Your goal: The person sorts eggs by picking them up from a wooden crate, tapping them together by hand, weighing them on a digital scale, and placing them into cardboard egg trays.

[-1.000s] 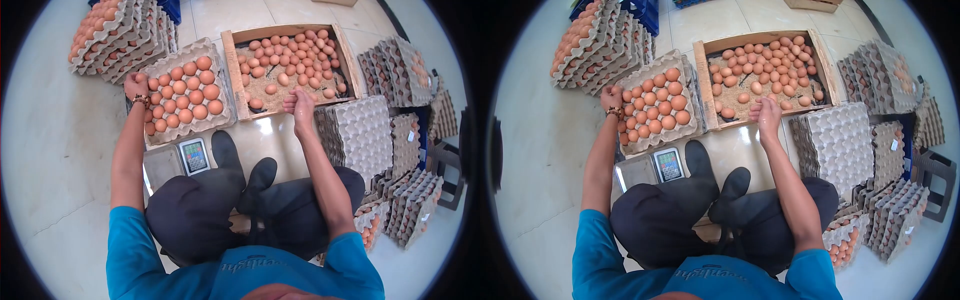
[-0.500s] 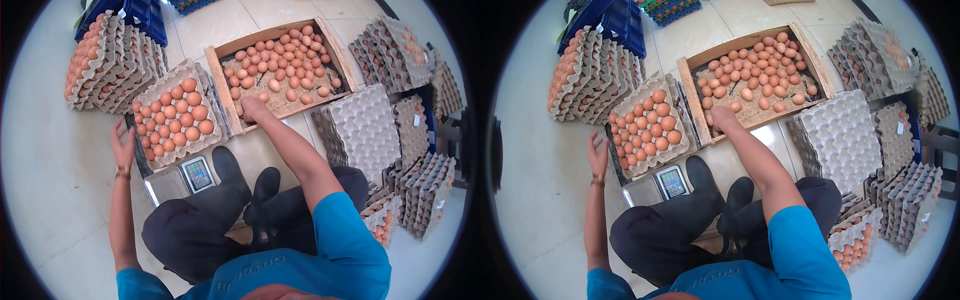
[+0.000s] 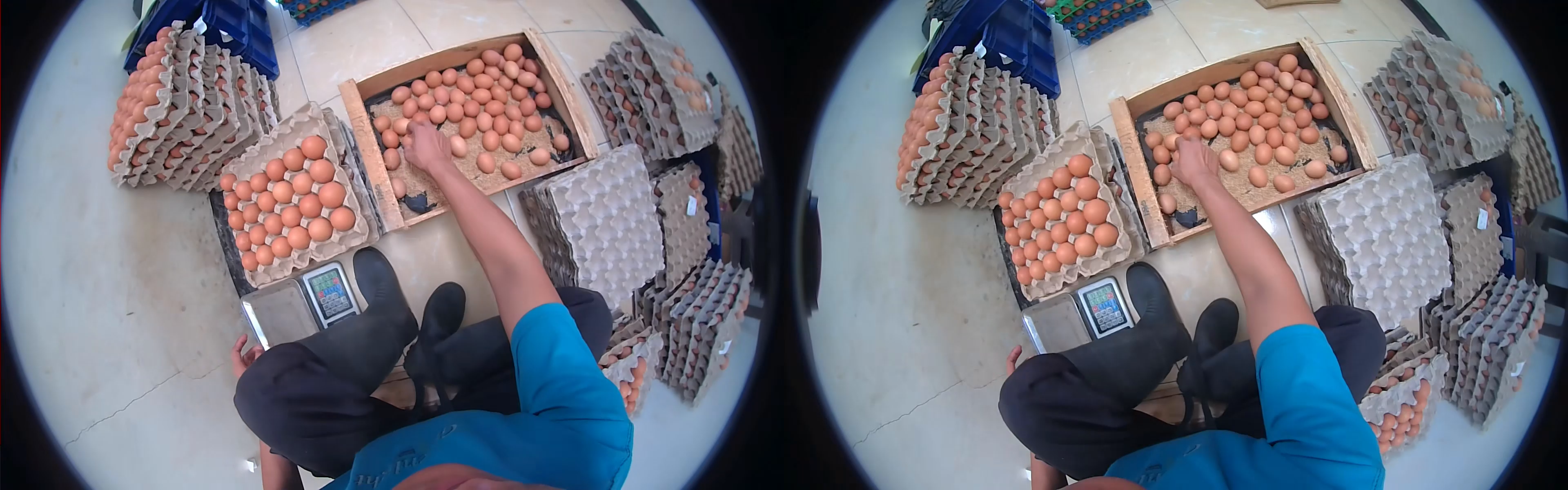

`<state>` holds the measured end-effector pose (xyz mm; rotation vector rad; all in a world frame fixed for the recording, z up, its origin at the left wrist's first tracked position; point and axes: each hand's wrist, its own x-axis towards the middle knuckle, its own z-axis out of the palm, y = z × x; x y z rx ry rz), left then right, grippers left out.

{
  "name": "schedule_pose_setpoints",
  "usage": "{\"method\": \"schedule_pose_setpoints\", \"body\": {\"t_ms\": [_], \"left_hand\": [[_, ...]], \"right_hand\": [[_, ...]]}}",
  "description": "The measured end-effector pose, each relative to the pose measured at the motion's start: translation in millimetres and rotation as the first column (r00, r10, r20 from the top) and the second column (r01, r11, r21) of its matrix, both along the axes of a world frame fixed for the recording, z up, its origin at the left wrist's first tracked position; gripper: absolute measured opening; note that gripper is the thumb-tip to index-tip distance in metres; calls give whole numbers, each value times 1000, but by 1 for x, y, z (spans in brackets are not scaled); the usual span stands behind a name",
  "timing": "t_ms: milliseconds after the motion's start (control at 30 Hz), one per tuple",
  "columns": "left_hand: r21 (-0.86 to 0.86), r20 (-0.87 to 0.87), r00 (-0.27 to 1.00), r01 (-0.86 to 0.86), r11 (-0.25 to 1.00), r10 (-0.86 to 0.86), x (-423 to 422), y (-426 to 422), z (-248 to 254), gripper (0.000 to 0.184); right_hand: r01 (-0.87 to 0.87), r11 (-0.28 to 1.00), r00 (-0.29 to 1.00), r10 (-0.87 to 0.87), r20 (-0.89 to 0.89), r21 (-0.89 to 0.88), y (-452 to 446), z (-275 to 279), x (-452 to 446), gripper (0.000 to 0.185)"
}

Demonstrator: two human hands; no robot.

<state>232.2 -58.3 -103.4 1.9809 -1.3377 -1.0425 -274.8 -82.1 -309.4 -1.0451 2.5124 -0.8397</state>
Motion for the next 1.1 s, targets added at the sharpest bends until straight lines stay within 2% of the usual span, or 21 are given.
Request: {"method": "schedule_pose_setpoints", "body": {"t_ms": [100, 200, 300, 400, 433, 467, 500, 533, 633, 667, 767, 867, 900, 933, 967, 1067, 1100], "left_hand": [[-14, 3, 999, 44, 999, -44, -7, -4, 6, 35], [-95, 58, 991, 128, 987, -123, 13, -11, -11, 33], [-195, 113, 976, 206, 959, -187, 29, -16, -24, 33], [-210, 111, 980, 187, 960, -167, 16, -9, -14, 33], [-202, 102, 984, 167, 965, -148, 11, -6, -11, 33], [-173, 86, 987, 146, 974, -133, 12, -5, -11, 33], [-144, 73, 990, 129, 981, -119, 13, -6, -11, 33], [-113, 61, 992, 114, 987, -108, 15, -7, -11, 34], [-113, 47, 993, 114, 987, -109, 22, -9, -24, 35], [-115, 45, 990, 137, 984, -132, 26, -10, -26, 36], [-125, 41, 985, 173, 977, -170, 35, -11, -37, 37], [-91, 14, 989, 148, 985, -147, 46, -11, -46, 38], [-48, -10, 990, 141, 989, -142, 51, -13, -46, 38], [-4, -35, 990, 134, 991, -134, 56, -13, -46, 38], [-19, -17, 989, 148, 989, -148, 61, -12, -51, 38], [-80, 25, 982, 188, 979, -187, 75, -11, -67, 38], [-107, 32, 979, 202, 973, -200, 77, -9, -69, 38]], "right_hand": [[-145, 968, 980, 169, -108, 204, -7, -13, -3, 22], [-196, 951, 961, 235, -147, 239, -15, -33, -11, 21], [-205, 964, 967, 226, -117, 171, -3, -18, -12, 26], [48, 999, 997, -47, 56, -13, 11, -3, -9, 21], [143, 984, 938, -101, 332, -106, 10, -12, -15, 23], [262, 951, 801, -119, 587, -165, 10, -22, -23, 24], [391, 902, 597, -97, 796, -184, 11, -24, -30, 26], [426, 873, 533, -32, 846, -236, 15, -26, -37, 25], [547, 792, 204, 190, 960, -273, 26, -12, -47, 18], [506, 819, 168, 214, 962, -271, 29, -8, -53, 18], [542, 791, 198, 207, 958, -283, 21, -18, -62, 19], [304, 911, 489, 103, 866, -280, 8, -28, -71, 19], [152, 953, 793, 41, 608, -263, 5, -33, -70, 20], [19, 983, 969, 26, 245, -182, 2, -29, -66, 21], [-72, 996, 985, 63, -158, -52, -1, -26, -62, 23], [-37, 988, 975, 68, -211, 148, -5, 10, -49, 30], [-38, 983, 966, 83, -246, 182, -11, 6, -50, 31]]}}
